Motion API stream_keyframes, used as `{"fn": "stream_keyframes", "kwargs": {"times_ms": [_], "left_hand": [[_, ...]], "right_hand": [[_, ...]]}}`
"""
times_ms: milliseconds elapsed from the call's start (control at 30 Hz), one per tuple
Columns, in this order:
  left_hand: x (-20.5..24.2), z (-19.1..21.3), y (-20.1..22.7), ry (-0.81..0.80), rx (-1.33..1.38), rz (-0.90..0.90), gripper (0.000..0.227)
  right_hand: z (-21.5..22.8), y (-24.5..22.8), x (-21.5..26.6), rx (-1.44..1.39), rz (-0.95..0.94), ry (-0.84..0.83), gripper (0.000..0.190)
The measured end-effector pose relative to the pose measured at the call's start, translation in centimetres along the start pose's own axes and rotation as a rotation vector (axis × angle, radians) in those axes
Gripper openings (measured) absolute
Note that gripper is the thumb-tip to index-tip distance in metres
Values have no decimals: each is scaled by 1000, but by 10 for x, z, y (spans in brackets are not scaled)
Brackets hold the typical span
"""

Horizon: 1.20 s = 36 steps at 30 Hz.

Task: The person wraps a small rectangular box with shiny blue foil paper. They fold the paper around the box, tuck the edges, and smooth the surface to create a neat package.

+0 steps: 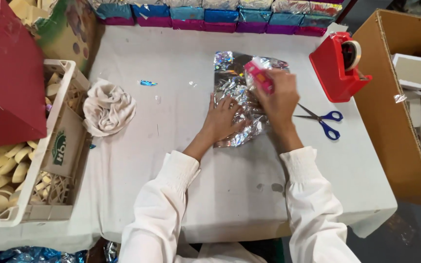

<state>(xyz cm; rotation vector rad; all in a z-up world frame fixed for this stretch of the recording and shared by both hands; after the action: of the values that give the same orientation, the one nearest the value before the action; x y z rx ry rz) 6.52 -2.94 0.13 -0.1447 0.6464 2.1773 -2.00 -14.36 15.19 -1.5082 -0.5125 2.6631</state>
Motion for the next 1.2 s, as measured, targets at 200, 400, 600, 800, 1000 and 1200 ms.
{"fn": "stream_keyframes", "kwargs": {"times_ms": [200,400,600,800,1000,1200], "left_hand": [[2,11,-6,6,-46,69,68],[11,13,-33,138,143,198,37],[17,56,-29,299,226,267,31],[21,82,-29,401,186,315,13],[22,65,-37,420,189,292,19],[16,64,-34,378,241,239,19]], "right_hand": [[-36,-77,14,222,368,-124,34],[-54,-91,28,229,432,-217,38],[-60,-48,24,-83,112,-321,27],[-44,-2,19,39,151,-187,30],[-62,83,58,-62,-425,-507,49],[-74,108,77,-388,-487,-433,52]]}}
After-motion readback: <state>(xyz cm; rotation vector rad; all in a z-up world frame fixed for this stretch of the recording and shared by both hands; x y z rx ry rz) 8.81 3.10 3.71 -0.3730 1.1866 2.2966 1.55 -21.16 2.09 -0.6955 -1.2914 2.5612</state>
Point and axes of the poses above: each hand's wrist, its own x-axis away from the middle knuckle, its own z-axis out of the back of the hand, y = z × x, the point moved 10 cm from there along -x, towards the middle knuckle, and after that the axes turned 8 degrees about z, right-handed, at the moved point
